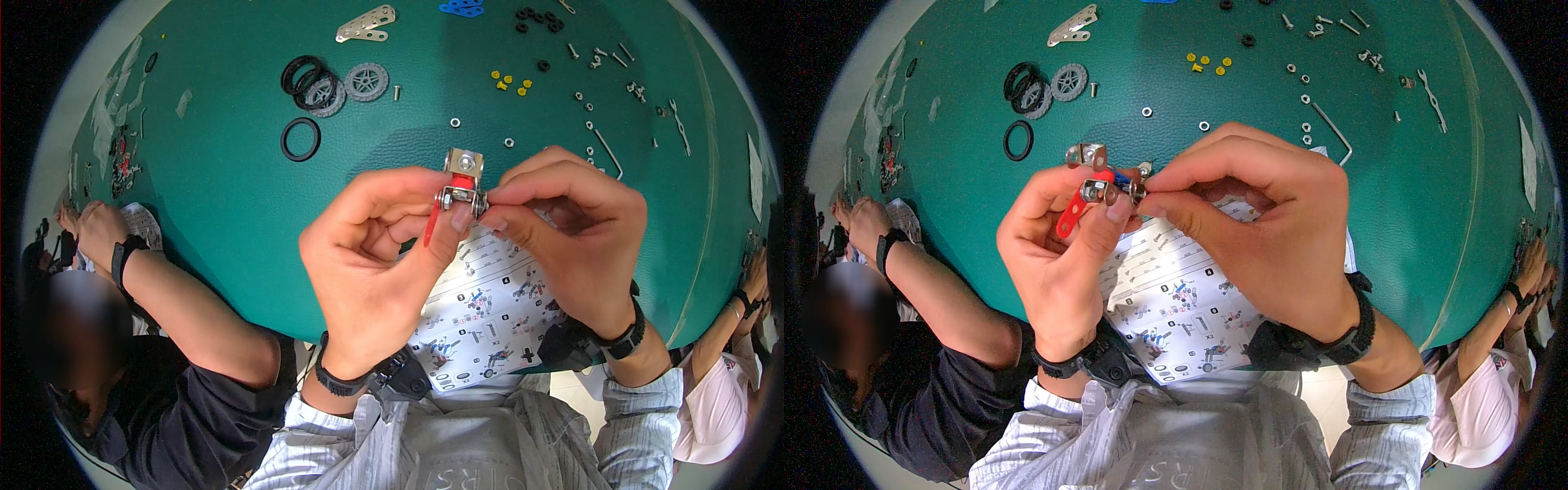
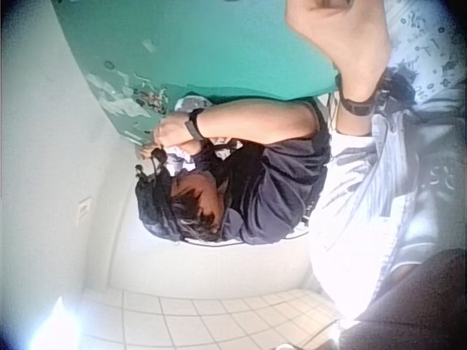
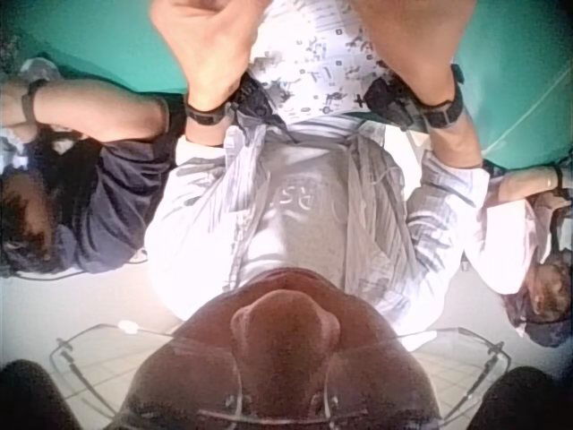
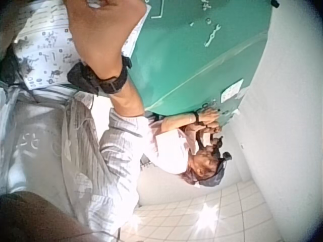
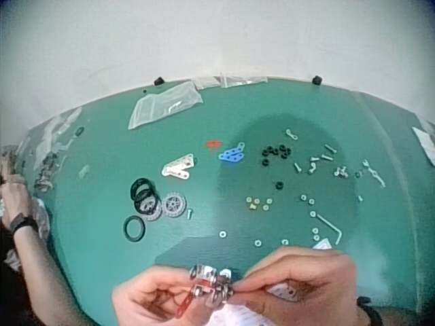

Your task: Assembling a toy motorcycle using metal components, screws, and wheels following a printed manual.

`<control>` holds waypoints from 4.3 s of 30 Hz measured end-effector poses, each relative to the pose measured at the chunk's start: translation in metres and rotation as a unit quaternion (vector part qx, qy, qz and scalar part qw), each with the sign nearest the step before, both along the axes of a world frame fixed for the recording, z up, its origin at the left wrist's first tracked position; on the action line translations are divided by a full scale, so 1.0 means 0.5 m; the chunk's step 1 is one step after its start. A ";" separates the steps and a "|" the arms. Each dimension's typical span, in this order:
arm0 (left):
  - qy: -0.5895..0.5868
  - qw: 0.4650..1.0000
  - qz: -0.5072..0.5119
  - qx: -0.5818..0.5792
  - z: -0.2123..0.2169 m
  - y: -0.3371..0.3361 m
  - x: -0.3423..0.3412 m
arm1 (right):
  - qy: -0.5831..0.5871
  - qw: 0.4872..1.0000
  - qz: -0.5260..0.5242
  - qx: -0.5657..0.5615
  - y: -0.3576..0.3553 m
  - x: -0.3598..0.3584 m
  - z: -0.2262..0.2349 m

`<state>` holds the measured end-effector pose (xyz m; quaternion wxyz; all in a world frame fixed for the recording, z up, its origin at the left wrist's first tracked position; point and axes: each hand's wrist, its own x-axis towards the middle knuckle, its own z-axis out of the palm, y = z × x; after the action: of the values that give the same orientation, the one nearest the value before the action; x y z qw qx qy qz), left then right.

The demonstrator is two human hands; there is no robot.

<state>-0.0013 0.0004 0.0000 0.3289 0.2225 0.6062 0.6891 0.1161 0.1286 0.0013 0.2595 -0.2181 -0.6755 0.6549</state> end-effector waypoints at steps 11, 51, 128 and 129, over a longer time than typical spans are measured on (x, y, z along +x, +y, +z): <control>0.000 1.000 -0.005 0.014 -0.003 -0.003 -0.003 | 0.005 0.991 0.036 0.128 0.013 0.001 -0.002; 0.251 0.965 0.029 0.062 -0.006 0.009 -0.005 | -0.084 0.969 0.139 -0.187 -0.001 0.008 0.028; 0.013 0.999 -0.009 0.032 0.006 -0.004 -0.007 | -0.005 0.960 0.095 0.265 0.016 0.001 0.008; 0.011 0.999 -0.010 0.037 0.006 -0.004 -0.007 | -0.005 0.959 0.095 0.265 0.019 0.000 0.008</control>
<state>-0.0049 -0.0016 0.0029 0.3205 0.2483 0.5814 0.7054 0.1162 0.1379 0.0051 0.2411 -0.0796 -0.8439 0.4726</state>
